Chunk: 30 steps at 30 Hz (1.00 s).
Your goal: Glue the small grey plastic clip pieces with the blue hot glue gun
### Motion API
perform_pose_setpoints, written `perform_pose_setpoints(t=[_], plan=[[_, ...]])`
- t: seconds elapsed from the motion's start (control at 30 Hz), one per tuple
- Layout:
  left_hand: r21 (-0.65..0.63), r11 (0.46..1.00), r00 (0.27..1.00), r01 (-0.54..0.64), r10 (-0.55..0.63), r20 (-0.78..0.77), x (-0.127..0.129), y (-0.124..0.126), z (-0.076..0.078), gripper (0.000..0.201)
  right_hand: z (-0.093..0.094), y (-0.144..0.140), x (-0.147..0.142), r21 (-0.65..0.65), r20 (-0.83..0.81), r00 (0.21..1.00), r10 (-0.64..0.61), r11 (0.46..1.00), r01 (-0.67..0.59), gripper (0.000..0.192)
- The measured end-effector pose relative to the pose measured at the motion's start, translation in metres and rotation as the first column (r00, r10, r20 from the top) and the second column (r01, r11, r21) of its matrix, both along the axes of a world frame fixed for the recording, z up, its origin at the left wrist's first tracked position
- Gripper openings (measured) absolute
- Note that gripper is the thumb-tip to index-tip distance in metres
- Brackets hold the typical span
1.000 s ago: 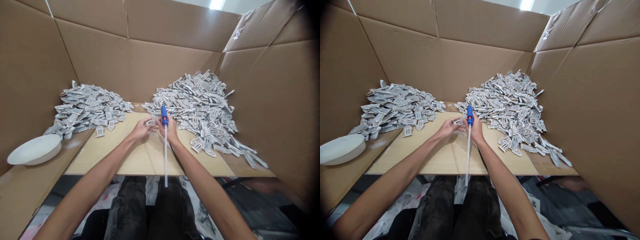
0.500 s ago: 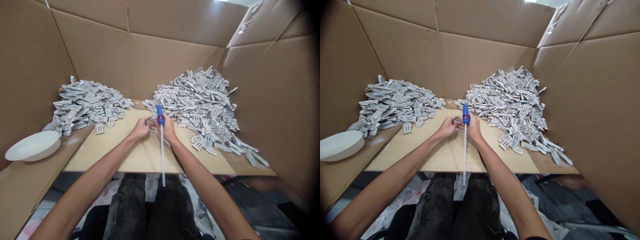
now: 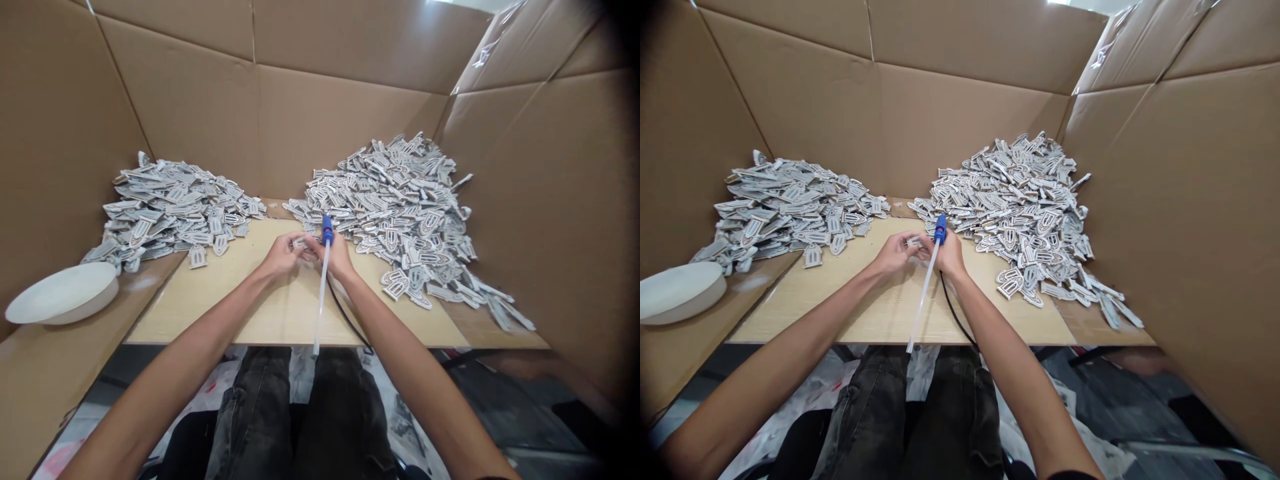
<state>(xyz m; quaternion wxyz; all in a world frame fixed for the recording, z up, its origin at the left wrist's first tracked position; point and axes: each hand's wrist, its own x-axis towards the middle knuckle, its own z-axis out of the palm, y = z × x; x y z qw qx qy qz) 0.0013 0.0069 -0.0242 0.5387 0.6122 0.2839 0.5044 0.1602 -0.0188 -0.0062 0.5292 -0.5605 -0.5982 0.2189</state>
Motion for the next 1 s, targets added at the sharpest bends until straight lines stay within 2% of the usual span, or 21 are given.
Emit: perform_pose_setpoints(t=[0.13, 0.23, 0.47, 0.57, 0.67, 0.73, 0.83, 0.93, 1.0], plan=[[-0.081, 0.996, 0.998, 0.035, -0.030, 0.058, 0.001, 0.001, 0.002, 0.031, -0.001, 0.001, 0.000, 0.004, -0.010, 1.000, -0.003, 1.000, 0.004, 0.059], [-0.128, 0.992, 0.996, 0.019, -0.007, 0.089, 0.001, 0.003, 0.004, 0.025, 0.001, -0.001, -0.001, 0.042, 0.017, 1.000, -0.017, 0.999, 0.016, 0.057], [-0.140, 0.990, 1.000, -0.013, 0.010, -0.022, -0.009, -0.001, 0.008, 0.031, 0.009, -0.011, -0.001, 0.153, 0.118, 0.993, 0.017, 0.988, -0.036, 0.047], [-0.210, 0.976, 0.996, 0.063, -0.073, -0.043, -0.011, -0.007, 0.011, 0.036, 0.010, -0.015, -0.001, 0.189, 0.120, 0.988, 0.095, 0.975, -0.117, 0.045], [-0.298, 0.943, 0.986, 0.150, -0.166, -0.029, -0.009, -0.012, 0.016, 0.030, 0.012, -0.015, -0.001, 0.198, 0.062, 0.984, 0.167, 0.964, -0.176, 0.050], [-0.330, 0.935, 0.990, 0.133, -0.141, -0.002, -0.008, -0.013, 0.019, 0.021, 0.013, -0.014, -0.002, 0.183, -0.021, 0.983, 0.183, 0.967, -0.176, 0.060], [-0.332, 0.942, 0.998, 0.057, -0.041, 0.053, -0.008, -0.011, 0.022, 0.010, 0.016, -0.012, 0.000, 0.100, -0.102, 0.978, 0.179, 0.980, -0.169, 0.075], [-0.294, 0.955, 0.992, 0.044, -0.006, 0.129, -0.009, -0.010, 0.024, 0.020, 0.019, -0.013, 0.004, -0.006, -0.067, 0.964, 0.258, 0.966, -0.259, 0.083], [-0.289, 0.956, 0.986, 0.040, 0.009, 0.168, -0.010, -0.009, 0.026, 0.031, 0.021, -0.015, 0.006, -0.063, 0.028, 0.952, 0.303, 0.951, -0.301, 0.084]])
